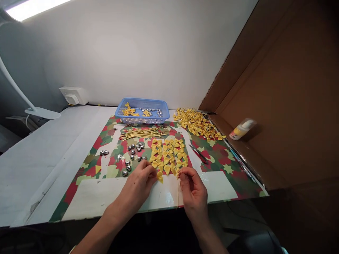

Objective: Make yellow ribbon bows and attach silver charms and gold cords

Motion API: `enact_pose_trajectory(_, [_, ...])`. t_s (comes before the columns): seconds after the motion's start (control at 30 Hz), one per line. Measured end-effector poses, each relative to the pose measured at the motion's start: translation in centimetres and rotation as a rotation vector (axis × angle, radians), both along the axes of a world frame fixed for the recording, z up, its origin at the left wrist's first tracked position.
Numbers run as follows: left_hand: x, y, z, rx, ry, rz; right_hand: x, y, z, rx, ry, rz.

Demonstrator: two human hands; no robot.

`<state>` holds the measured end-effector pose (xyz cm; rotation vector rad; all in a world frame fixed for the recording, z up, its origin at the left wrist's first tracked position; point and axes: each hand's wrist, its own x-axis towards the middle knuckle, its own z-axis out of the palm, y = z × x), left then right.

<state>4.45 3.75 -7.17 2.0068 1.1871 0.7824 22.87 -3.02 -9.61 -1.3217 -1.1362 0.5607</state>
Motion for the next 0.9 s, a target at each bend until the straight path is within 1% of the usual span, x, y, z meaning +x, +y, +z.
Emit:
enact_pose_trajectory(0.1, [-0.9, -0.8, 0.7, -0.084, -0.101, -0.024, -0.1, -0.4, -0.1, -0.01, 0.037, 0.029])
enact_pose_trajectory(0.2, [-1.5, -2.1, 1.6, -0.211, -0.204, -0.029, -0.5, -1.1, 0.3, -0.037, 0.093, 0.073])
enact_pose_trajectory(0.27, [-1.8, -2.9, 2.1, -0.288, -0.276, -0.046, -1.0, -1.6, 1.0, -0.076, 0.147, 0.157])
enact_pose_trajectory(0.37, [-2.1, -3.8, 2.6, -0.432, -0.434, -0.071, -1.7, -2.0, 2.5, -0.193, 0.246, 0.321])
enact_pose_trajectory(0.43, [-2.3, -4.2, 2.6, -0.535, -0.541, -0.076, -2.2, -2.1, 3.5, -0.266, 0.271, 0.399])
enact_pose_trajectory(0.5, [-2.6, -4.5, 2.4, -0.598, -0.595, -0.085, -2.8, -2.1, 4.0, -0.3, 0.253, 0.44])
enact_pose_trajectory(0.57, [-2.7, -4.7, 2.0, -0.639, -0.624, -0.105, -3.3, -2.2, 4.0, -0.318, 0.231, 0.446])
enact_pose_trajectory(0.67, [-2.9, -4.8, 1.2, -0.716, -0.694, -0.119, -3.6, -2.5, 3.6, -0.303, 0.243, 0.41])
enact_pose_trajectory(0.8, [-2.7, -4.5, 0.7, -0.831, -0.849, -0.074, -3.5, -3.1, 2.7, -0.226, 0.268, 0.302])
enact_pose_trajectory(0.9, [-2.5, -4.1, 0.5, -0.839, -0.891, -0.046, -3.0, -3.4, 2.3, -0.162, 0.295, 0.235])
